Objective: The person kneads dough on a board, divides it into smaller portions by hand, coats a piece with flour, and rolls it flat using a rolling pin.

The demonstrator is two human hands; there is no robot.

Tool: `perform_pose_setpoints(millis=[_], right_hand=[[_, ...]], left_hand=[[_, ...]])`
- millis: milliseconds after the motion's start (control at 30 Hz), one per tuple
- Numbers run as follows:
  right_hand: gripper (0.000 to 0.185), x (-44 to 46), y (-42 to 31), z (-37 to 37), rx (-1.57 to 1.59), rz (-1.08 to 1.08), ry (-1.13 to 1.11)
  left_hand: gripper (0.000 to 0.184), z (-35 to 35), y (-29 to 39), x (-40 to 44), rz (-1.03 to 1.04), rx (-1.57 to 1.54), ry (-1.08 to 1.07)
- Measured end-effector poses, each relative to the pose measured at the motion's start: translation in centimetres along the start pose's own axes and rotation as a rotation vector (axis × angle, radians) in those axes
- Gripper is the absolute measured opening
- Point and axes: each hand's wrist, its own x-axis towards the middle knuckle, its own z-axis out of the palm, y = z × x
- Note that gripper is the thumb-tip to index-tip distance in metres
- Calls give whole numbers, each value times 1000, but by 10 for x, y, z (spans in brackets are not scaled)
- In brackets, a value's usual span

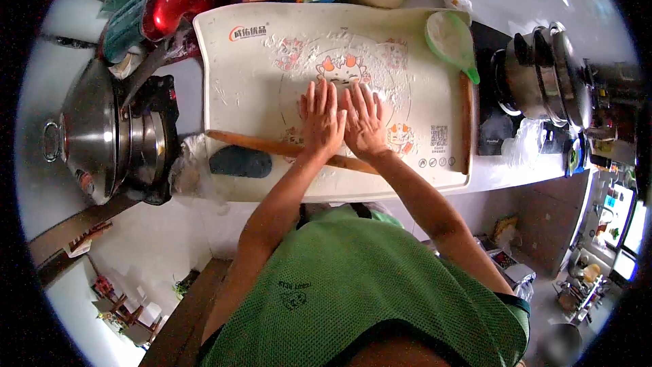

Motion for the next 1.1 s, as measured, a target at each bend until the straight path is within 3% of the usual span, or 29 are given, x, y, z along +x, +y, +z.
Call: perform_pose_setpoints(millis=[33,133,200,233,267,333,400,433,467,600,700,733,833,900,933,1000,1033,1067,1100], right_hand=[[61,9,8,3,-30,-30,-11],[62,56,32,4,41,-80,65],[55,95,48,4,57,-2,-135],[53,106,55,11,57,4,-57],[54,118,56,10,89,46,-3],[54,125,58,14,45,89,159],[54,105,56,7,109,-12,-63],[57,82,55,6,-8,-152,86],[62,57,46,-15,26,-185,29],[70,-3,45,-36,13,-240,-126],[77,26,62,-9,-21,-198,-52],[71,41,63,-13,115,-118,-87],[56,74,70,-26,18,10,-237],[45,85,68,-52,364,109,-303],[45,89,61,-66,366,106,-302],[43,89,47,-88,576,265,-320],[52,90,49,-92,726,326,-298],[52,91,52,-89,724,325,-290],[61,91,53,-83,988,346,-157]], left_hand=[[65,-3,-4,2,29,9,-105],[66,18,-33,43,77,93,-46],[62,25,-42,81,-66,143,-151],[61,26,-44,102,-97,286,-166],[58,33,-51,114,-138,211,-78],[55,24,-49,124,-113,163,-105],[50,20,-52,100,168,235,-115],[53,18,-48,77,189,113,-67],[59,2,-41,52,248,-20,-74],[80,-34,-29,-8,246,37,-373],[90,-12,-45,22,202,120,-280],[96,-11,-43,45,118,124,-254],[102,-10,-41,79,28,186,-337],[100,-21,-20,81,308,62,-428],[91,-24,-6,80,294,-74,-299],[68,-28,7,93,25,-443,-322],[68,-26,9,95,32,-443,-316],[59,-21,11,94,-70,-625,-219],[52,-20,14,94,-174,-806,-123]])
